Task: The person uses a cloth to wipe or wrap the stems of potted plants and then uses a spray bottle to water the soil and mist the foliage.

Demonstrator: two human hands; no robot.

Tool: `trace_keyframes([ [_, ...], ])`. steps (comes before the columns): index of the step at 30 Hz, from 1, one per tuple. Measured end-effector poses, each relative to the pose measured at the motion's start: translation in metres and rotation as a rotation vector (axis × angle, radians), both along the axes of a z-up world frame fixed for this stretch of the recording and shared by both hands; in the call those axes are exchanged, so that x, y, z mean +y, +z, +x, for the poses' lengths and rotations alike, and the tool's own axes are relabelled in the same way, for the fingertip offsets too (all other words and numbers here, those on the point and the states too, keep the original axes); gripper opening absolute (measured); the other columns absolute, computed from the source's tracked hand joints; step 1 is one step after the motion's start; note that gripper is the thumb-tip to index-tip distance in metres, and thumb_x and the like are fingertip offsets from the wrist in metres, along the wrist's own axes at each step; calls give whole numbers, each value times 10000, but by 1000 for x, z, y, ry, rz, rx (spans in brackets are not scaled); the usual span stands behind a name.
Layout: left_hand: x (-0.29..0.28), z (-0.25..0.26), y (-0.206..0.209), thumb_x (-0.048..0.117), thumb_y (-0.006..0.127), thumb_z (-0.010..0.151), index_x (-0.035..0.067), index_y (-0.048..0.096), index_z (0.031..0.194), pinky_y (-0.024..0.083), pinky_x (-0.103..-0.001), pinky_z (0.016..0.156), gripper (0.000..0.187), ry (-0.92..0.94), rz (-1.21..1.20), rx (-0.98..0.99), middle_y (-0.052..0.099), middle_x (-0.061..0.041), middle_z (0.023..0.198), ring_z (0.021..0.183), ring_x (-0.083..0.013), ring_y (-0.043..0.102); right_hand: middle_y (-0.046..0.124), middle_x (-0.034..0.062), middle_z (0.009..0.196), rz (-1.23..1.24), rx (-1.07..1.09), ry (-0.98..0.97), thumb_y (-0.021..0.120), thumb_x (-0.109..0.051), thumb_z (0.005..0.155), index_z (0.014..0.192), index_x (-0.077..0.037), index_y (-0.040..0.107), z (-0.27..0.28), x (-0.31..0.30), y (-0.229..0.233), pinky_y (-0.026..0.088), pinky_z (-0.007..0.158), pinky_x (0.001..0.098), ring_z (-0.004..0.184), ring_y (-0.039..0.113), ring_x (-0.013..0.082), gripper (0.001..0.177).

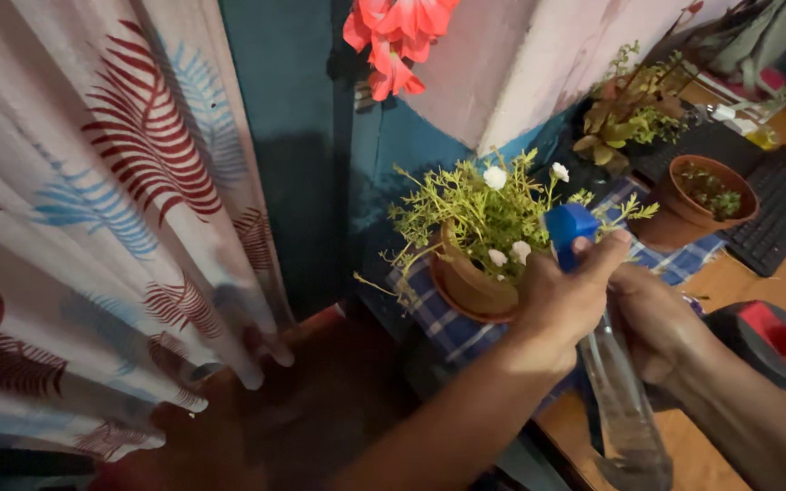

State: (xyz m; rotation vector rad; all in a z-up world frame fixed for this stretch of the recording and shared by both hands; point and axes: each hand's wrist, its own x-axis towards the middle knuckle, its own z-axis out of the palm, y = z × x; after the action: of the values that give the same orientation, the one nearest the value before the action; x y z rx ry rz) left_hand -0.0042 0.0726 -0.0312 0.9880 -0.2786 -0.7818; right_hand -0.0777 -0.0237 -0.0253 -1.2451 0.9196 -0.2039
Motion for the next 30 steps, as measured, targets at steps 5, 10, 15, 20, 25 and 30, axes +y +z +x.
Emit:
trace_keyframes([
  [5,-9,-5,-5,423,799,875,36,681,862,460,-323,580,405,1,-100,-8,657,-19,775,662,-111,565,687,90,868,-32,36,-32,525,-497,980,1059,-117,631,-1,9,15,550,631,419,705,655,216,402],
  [10,-11,-14,-3,386,816,850,29,673,873,469,-323,584,385,42,-164,-58,661,-13,791,664,-116,572,688,75,891,47,0,-38,549,-509,968,1077,-132,638,-10,11,22,559,667,418,750,667,209,402],
  [15,-21,-15,7,467,812,798,12,687,922,527,-320,667,488,117,-45,-105,720,-75,861,740,-149,648,686,48,890,81,-114,-151,592,-404,926,1089,-148,638,-4,13,27,550,675,386,759,655,190,308],
  [20,-26,-10,18,507,816,737,14,643,1054,561,-323,747,612,154,146,-87,742,-112,971,848,-190,701,657,68,805,93,-166,-55,610,-377,946,1034,-76,641,-5,6,30,507,596,371,680,610,192,315],
  [25,-30,-17,20,527,775,776,-44,631,1030,561,-341,732,641,225,131,-128,740,-144,947,828,-218,699,660,44,817,73,-351,14,613,-317,968,1007,-39,644,-3,-2,21,517,621,333,692,615,151,282],
  [30,-24,-23,33,513,775,766,-46,643,1023,541,-360,738,630,153,191,-113,721,-160,942,829,-226,673,664,52,800,120,-296,-39,608,-334,948,997,-53,640,-9,6,39,530,613,351,673,637,165,287],
])
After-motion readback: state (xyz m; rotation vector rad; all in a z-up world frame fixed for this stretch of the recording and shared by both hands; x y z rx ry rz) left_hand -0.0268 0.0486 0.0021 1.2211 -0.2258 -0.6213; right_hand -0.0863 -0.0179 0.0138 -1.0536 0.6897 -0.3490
